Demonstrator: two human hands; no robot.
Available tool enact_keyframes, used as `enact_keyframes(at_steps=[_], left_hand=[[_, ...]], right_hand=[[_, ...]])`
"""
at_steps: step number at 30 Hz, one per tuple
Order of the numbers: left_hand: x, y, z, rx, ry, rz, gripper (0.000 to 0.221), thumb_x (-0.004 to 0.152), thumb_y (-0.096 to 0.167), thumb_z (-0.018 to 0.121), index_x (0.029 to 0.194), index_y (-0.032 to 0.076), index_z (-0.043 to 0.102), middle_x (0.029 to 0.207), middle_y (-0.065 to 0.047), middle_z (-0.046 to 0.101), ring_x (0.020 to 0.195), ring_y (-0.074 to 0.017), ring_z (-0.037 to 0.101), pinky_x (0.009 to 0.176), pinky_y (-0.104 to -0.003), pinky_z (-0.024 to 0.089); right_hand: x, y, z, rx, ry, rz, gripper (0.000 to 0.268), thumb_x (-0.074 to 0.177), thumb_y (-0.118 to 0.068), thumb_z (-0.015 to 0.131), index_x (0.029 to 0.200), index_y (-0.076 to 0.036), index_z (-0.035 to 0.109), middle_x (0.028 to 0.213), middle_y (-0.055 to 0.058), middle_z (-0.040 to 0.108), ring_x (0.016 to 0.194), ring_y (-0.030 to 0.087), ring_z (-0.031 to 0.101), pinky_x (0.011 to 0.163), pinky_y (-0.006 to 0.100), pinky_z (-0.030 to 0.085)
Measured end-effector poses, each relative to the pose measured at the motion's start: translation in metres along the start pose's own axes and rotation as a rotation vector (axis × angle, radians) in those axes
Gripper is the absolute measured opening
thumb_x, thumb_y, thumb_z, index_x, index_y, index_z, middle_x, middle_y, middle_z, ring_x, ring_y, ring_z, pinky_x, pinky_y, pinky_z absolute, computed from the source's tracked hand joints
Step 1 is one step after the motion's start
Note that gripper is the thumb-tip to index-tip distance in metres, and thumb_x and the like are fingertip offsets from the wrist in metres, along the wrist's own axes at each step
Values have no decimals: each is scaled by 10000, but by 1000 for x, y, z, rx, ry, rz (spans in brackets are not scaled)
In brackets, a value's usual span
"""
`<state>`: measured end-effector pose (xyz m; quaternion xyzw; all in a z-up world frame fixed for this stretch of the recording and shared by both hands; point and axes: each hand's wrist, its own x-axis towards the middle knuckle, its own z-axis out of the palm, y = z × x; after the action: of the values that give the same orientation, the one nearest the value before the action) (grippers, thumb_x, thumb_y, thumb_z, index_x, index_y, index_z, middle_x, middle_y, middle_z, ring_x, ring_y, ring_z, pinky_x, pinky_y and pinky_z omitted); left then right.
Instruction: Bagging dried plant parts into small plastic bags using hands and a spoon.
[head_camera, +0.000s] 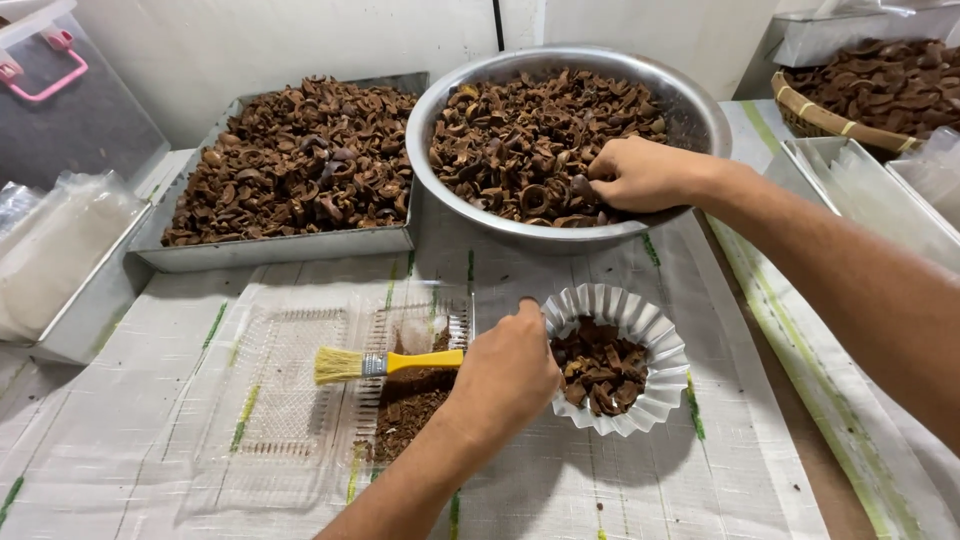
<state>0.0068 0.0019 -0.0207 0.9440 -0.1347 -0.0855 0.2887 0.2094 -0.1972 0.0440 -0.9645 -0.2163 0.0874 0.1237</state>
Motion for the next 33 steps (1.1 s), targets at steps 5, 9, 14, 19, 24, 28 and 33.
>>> enact_keyframes(at_steps=[5, 9, 14, 19, 24, 28, 33], left_hand=[[0, 2, -3, 5, -10, 5, 491, 905, -59, 402, 1366, -221, 450, 972, -339, 699, 796, -377, 756, 668, -448, 611], [2, 3, -5, -20, -13, -14, 496, 907, -59, 402, 1374, -220, 444, 964, -335, 698, 758, -352, 751, 651, -422, 616], [1, 3, -5, -30, -14, -14, 483, 915, -49, 406, 1366, -217, 450, 950, -319, 702, 758, -352, 749, 634, -414, 611], [0, 3, -7, -15, -29, -24, 480, 922, -43, 395, 1369, -209, 450, 968, -322, 706, 788, -364, 753, 666, -431, 617], [-4, 7, -8, -12, -33, -19, 478, 930, -38, 403, 1372, -215, 445, 986, -327, 703, 821, -375, 757, 688, -436, 618], [-4, 7, -7, 2, -29, -12, 485, 930, -34, 415, 1377, -220, 442, 1005, -336, 702, 853, -391, 758, 720, -451, 620], [-7, 10, -11, -17, -39, -21, 500, 929, -23, 407, 1391, -212, 428, 1024, -339, 699, 867, -396, 756, 726, -470, 612]], right_hand=[[0, 0, 2, 87, 25, -23, 389, 976, -190, 533, 706, -1, 738, 613, 171, 685, 567, 262, 600, 630, 390, 487], [-26, -28, -15, 133, 44, -31, 362, 997, -165, 494, 892, 23, 785, 823, 214, 766, 740, 338, 694, 754, 460, 518], [1, 5, -2, 192, 98, -65, 359, 992, -131, 469, 761, 6, 707, 619, 152, 634, 569, 251, 543, 589, 389, 445], [19, 29, 7, 271, 138, -62, 346, 981, -131, 483, 731, -59, 712, 540, 93, 599, 456, 186, 509, 488, 320, 462], [5, 17, -6, 289, 148, -76, 340, 988, -127, 479, 731, -53, 689, 557, 65, 560, 540, 185, 461, 543, 371, 419], [1, 21, -13, 315, 167, -96, 375, 980, -133, 483, 625, -109, 602, 496, 1, 451, 494, 150, 377, 532, 335, 369], [-30, 0, -29, 286, 186, -127, 378, 979, -118, 488, 612, -105, 580, 482, 5, 445, 486, 167, 384, 535, 334, 363]])
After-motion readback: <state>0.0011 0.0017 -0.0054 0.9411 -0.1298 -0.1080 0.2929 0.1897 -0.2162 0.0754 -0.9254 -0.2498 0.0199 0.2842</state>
